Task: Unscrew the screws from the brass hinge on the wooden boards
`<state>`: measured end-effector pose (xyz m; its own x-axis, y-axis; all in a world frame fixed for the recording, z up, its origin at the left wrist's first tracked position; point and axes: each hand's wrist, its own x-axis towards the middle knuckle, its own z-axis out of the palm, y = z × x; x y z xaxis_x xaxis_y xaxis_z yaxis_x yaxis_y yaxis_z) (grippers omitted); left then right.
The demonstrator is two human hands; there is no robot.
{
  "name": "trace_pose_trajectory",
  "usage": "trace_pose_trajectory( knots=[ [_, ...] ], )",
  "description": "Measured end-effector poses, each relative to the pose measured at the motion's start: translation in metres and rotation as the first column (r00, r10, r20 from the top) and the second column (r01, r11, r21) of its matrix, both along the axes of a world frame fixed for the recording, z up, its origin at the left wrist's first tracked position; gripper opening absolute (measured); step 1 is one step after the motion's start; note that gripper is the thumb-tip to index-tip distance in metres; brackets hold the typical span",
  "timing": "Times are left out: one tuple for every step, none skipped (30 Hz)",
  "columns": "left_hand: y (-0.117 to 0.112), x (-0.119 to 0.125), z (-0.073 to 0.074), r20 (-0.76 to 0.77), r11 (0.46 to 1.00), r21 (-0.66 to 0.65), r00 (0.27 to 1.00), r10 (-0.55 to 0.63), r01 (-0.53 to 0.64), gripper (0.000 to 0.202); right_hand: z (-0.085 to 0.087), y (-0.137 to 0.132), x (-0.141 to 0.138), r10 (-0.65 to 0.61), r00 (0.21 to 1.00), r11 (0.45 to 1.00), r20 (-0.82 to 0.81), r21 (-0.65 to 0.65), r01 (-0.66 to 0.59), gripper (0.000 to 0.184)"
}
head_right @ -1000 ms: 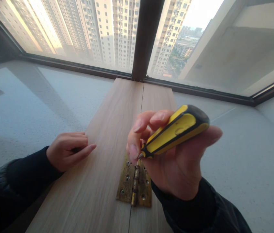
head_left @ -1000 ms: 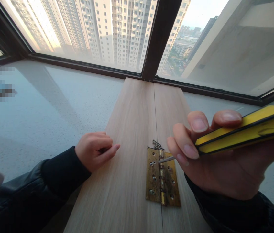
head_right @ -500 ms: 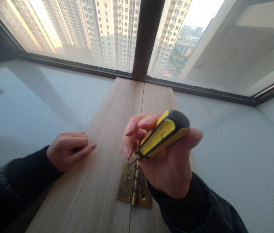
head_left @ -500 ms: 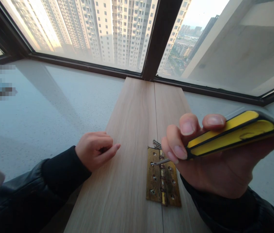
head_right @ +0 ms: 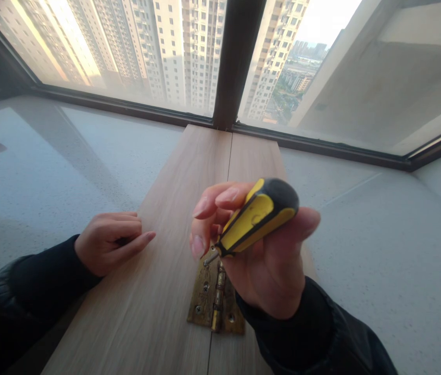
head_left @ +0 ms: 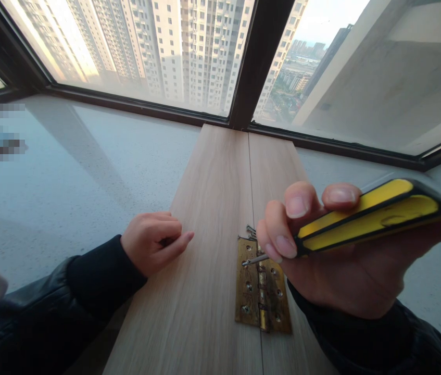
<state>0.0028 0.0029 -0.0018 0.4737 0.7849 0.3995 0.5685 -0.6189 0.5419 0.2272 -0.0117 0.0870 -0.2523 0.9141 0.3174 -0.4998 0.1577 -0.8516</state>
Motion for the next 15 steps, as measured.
trace_pose_trajectory(
  knots=[
    [0.0000,-0.0001,-0.0002,0.001,1.000,0.000,1.000,-0.002,0.002,0.043,-0.0004,-0.0003,-0.0005,0.012,0.999,1.000,-0.049,-0.009,-0.012,0.037],
    [0.0001,-0.0001,-0.0002,0.001,1.000,0.000,1.000,-0.003,0.003,0.043,-0.0009,-0.0006,-0.0012,0.021,0.996,0.999,-0.089,-0.022,-0.023,0.036],
    [0.0001,-0.0001,-0.0002,0.000,1.000,0.001,1.000,-0.004,0.004,0.043,-0.0015,-0.0009,-0.0019,0.032,0.993,0.999,-0.112,-0.028,-0.035,0.035],
    [0.0000,-0.0001,0.0000,-0.001,1.000,0.002,1.000,-0.003,0.003,0.043,-0.0022,-0.0010,-0.0024,0.040,0.992,0.999,-0.117,-0.025,-0.043,0.034],
    [0.0000,0.0000,0.0002,-0.002,1.000,0.002,1.000,-0.002,0.002,0.043,-0.0030,-0.0009,-0.0028,0.046,0.992,0.999,-0.119,-0.021,-0.048,0.034],
    [-0.0001,0.0000,0.0004,-0.004,1.000,0.001,1.000,0.000,0.000,0.043,-0.0037,-0.0005,-0.0030,0.049,0.992,0.998,-0.119,-0.025,-0.052,0.033],
    [-0.0001,0.0001,0.0006,-0.005,1.000,0.000,1.000,0.003,-0.003,0.043,-0.0043,0.0000,-0.0028,0.060,0.991,0.998,-0.121,-0.022,-0.063,0.034],
    [-0.0002,0.0001,0.0007,-0.006,1.000,-0.001,1.000,0.005,-0.005,0.043,-0.0047,0.0006,-0.0024,0.080,0.989,0.997,-0.121,-0.014,-0.082,0.034],
    [-0.0003,0.0002,0.0008,-0.006,1.000,-0.001,1.000,0.006,-0.006,0.043,-0.0046,0.0012,-0.0017,0.105,0.987,0.994,-0.117,0.001,-0.106,0.035],
    [-0.0003,0.0002,0.0008,-0.006,1.000,-0.001,1.000,0.008,-0.008,0.043,-0.0042,0.0015,-0.0009,0.130,0.985,0.991,-0.109,0.011,-0.130,0.035],
    [-0.0004,0.0003,0.0008,-0.005,1.000,0.000,1.000,0.009,-0.009,0.043,-0.0034,0.0014,-0.0001,0.154,0.983,0.988,-0.100,0.017,-0.153,0.035],
    [-0.0004,0.0003,0.0007,-0.004,1.000,0.001,1.000,0.010,-0.010,0.043,-0.0023,0.0009,0.0008,0.171,0.981,0.985,-0.090,0.008,-0.171,0.036],
    [-0.0004,0.0004,0.0006,-0.002,1.000,0.002,1.000,0.011,-0.011,0.043,-0.0013,0.0000,0.0015,0.176,0.981,0.984,-0.080,-0.017,-0.178,0.036],
    [-0.0004,0.0005,0.0005,-0.001,1.000,0.003,1.000,0.012,-0.012,0.043,-0.0005,-0.0013,0.0021,0.173,0.982,0.983,-0.074,-0.048,-0.176,0.036],
    [-0.0004,0.0005,0.0005,0.001,1.000,0.005,1.000,0.011,-0.011,0.043,-0.0002,-0.0027,0.0026,0.168,0.983,0.983,-0.068,-0.069,-0.173,0.036]
  ],
)
